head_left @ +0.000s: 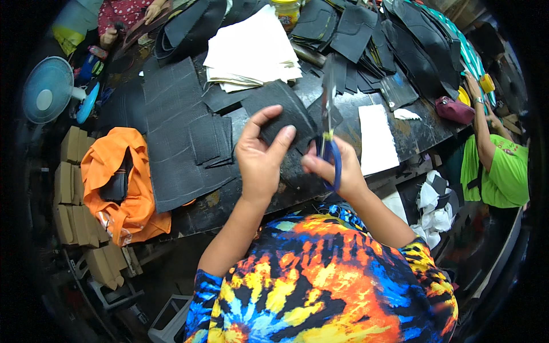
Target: The person uses scissors to cut white fabric into smaller pieces, then switches to cutting black fabric. The person stacks the cut pieces on the table while continuing to cut more fabric.
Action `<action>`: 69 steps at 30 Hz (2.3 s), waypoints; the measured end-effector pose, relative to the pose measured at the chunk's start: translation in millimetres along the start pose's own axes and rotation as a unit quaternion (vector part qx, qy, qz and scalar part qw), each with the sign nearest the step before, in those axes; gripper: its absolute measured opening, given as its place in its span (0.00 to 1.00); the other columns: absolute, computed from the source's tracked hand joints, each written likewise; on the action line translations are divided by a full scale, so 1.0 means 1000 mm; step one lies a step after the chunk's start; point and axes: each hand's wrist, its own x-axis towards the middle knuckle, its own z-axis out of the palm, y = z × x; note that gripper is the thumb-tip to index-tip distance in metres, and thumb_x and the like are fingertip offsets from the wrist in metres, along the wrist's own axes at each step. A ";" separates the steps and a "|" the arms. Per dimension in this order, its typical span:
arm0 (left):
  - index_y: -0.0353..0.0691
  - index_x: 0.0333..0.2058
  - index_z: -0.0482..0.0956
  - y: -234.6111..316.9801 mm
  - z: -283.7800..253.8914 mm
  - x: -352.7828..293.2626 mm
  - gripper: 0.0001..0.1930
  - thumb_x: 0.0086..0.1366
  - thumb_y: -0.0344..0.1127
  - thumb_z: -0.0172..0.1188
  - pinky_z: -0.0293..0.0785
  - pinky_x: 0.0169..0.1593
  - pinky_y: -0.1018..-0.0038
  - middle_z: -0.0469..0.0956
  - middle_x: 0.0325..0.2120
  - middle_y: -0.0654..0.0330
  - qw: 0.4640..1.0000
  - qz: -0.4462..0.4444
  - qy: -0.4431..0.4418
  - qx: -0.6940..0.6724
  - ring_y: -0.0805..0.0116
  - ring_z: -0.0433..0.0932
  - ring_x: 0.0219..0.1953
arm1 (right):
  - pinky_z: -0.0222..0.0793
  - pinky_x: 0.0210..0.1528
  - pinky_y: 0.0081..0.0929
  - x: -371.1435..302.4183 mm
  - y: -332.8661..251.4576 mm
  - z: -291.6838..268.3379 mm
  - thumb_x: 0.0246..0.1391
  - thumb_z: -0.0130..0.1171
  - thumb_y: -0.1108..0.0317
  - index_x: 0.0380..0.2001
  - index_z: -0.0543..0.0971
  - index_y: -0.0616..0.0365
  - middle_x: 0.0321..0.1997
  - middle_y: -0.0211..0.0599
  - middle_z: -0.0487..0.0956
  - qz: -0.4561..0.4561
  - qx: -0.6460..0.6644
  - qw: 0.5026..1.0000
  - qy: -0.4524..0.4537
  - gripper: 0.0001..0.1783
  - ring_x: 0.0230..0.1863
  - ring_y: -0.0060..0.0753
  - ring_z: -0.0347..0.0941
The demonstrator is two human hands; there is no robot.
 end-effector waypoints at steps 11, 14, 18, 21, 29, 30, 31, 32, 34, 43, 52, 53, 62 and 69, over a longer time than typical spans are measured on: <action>0.30 0.60 0.70 0.017 -0.014 0.017 0.30 0.58 0.18 0.65 0.74 0.54 0.76 0.78 0.49 0.55 0.996 0.032 0.008 0.083 0.73 0.78 0.48 | 0.63 0.35 0.23 -0.023 0.012 -0.020 0.55 0.67 0.50 0.35 0.71 0.58 0.30 0.28 0.70 0.013 -0.091 0.980 -0.177 0.24 0.32 0.20 0.65; 0.30 0.60 0.70 0.020 -0.014 0.015 0.30 0.58 0.18 0.65 0.75 0.53 0.77 0.78 0.49 0.56 0.995 0.032 0.005 0.093 0.73 0.78 0.47 | 0.61 0.32 0.19 -0.022 0.006 -0.014 0.55 0.68 0.58 0.32 0.72 0.57 0.27 0.22 0.69 0.021 -0.100 0.983 -0.150 0.18 0.30 0.14 0.63; 0.30 0.61 0.70 0.023 -0.015 0.012 0.30 0.58 0.18 0.65 0.75 0.53 0.76 0.78 0.49 0.56 0.995 0.027 0.004 0.093 0.73 0.78 0.47 | 0.58 0.30 0.15 -0.029 0.002 -0.009 0.56 0.68 0.65 0.28 0.72 0.56 0.24 0.17 0.68 0.116 -0.056 0.985 -0.118 0.14 0.28 0.10 0.61; 0.30 0.61 0.70 0.021 -0.012 0.009 0.30 0.58 0.19 0.65 0.74 0.54 0.76 0.78 0.50 0.56 0.994 0.035 -0.001 0.107 0.73 0.78 0.48 | 0.58 0.29 0.15 -0.034 0.001 -0.010 0.56 0.68 0.66 0.27 0.72 0.56 0.24 0.16 0.68 0.127 -0.032 0.985 -0.116 0.13 0.28 0.09 0.60; 0.31 0.61 0.70 0.018 0.000 -0.010 0.31 0.57 0.19 0.66 0.73 0.56 0.75 0.77 0.54 0.55 0.992 0.038 -0.034 0.118 0.72 0.77 0.50 | 0.61 0.30 0.18 -0.028 0.005 -0.011 0.55 0.69 0.63 0.29 0.72 0.57 0.24 0.21 0.69 0.064 -0.071 0.991 -0.090 0.15 0.28 0.12 0.62; 0.31 0.60 0.70 0.018 -0.001 -0.011 0.31 0.57 0.19 0.66 0.73 0.56 0.75 0.77 0.54 0.55 0.991 0.041 -0.032 0.123 0.72 0.76 0.51 | 0.61 0.30 0.18 -0.029 0.005 -0.010 0.55 0.69 0.63 0.30 0.72 0.57 0.25 0.21 0.69 0.091 -0.090 0.988 -0.092 0.15 0.28 0.12 0.62; 0.31 0.60 0.70 0.019 -0.002 -0.012 0.31 0.57 0.19 0.66 0.72 0.56 0.75 0.77 0.53 0.55 0.991 0.047 -0.026 0.125 0.72 0.76 0.51 | 0.61 0.32 0.17 -0.031 0.004 -0.010 0.55 0.68 0.63 0.30 0.72 0.57 0.26 0.21 0.70 0.083 -0.061 0.989 -0.103 0.14 0.29 0.12 0.63; 0.31 0.60 0.71 0.019 -0.003 -0.014 0.31 0.57 0.19 0.66 0.72 0.56 0.75 0.77 0.53 0.55 0.989 0.056 -0.026 0.133 0.72 0.76 0.51 | 0.62 0.33 0.17 -0.033 0.003 -0.010 0.56 0.67 0.64 0.31 0.73 0.56 0.27 0.21 0.70 0.094 -0.051 0.988 -0.109 0.12 0.30 0.13 0.64; 0.33 0.60 0.72 0.019 -0.005 -0.020 0.31 0.57 0.20 0.66 0.72 0.56 0.75 0.77 0.52 0.54 0.986 0.077 -0.019 0.144 0.71 0.77 0.51 | 0.62 0.33 0.16 -0.035 0.001 -0.008 0.56 0.66 0.66 0.31 0.73 0.56 0.27 0.20 0.70 0.083 -0.041 0.989 -0.117 0.11 0.30 0.12 0.64; 0.37 0.59 0.75 0.021 -0.024 -0.056 0.30 0.55 0.23 0.69 0.73 0.51 0.74 0.80 0.47 0.55 0.980 0.068 -0.011 0.186 0.69 0.78 0.45 | 0.60 0.30 0.16 -0.033 0.000 0.008 0.57 0.67 0.68 0.27 0.73 0.57 0.25 0.17 0.70 0.094 -0.023 0.986 -0.139 0.12 0.28 0.09 0.62; 0.35 0.50 0.79 0.045 -0.122 0.017 0.17 0.60 0.24 0.62 0.66 0.62 0.66 0.79 0.50 0.51 0.899 0.055 0.092 0.425 0.60 0.76 0.55 | 0.69 0.31 0.23 -0.062 0.015 -0.065 0.60 0.58 0.48 0.32 0.76 0.58 0.25 0.34 0.76 0.212 0.204 0.950 -0.105 0.21 0.27 0.26 0.73; 0.37 0.50 0.80 0.040 -0.127 0.021 0.18 0.59 0.25 0.63 0.66 0.62 0.64 0.77 0.50 0.51 0.824 0.100 0.094 0.549 0.57 0.75 0.56 | 0.69 0.32 0.23 -0.066 0.017 -0.074 0.61 0.55 0.47 0.34 0.76 0.59 0.26 0.35 0.76 0.233 0.229 0.943 -0.068 0.22 0.27 0.28 0.72; 0.40 0.65 0.66 0.013 -0.047 -0.007 0.27 0.67 0.28 0.58 0.77 0.45 0.74 0.81 0.38 0.55 0.973 -0.068 -0.103 0.196 0.72 0.80 0.39 | 0.67 0.29 0.20 -0.045 0.019 -0.071 0.61 0.61 0.52 0.31 0.76 0.59 0.23 0.32 0.74 0.275 0.240 0.931 -0.004 0.19 0.25 0.24 0.71; 0.46 0.73 0.30 0.004 0.016 -0.044 0.52 0.67 0.52 0.61 0.64 0.63 0.64 0.65 0.62 0.47 0.972 -0.055 -0.228 0.018 0.58 0.70 0.61 | 0.60 0.27 0.15 -0.054 0.003 -0.041 0.53 0.71 0.65 0.27 0.74 0.55 0.23 0.18 0.71 0.040 -0.129 0.990 -0.029 0.14 0.26 0.09 0.64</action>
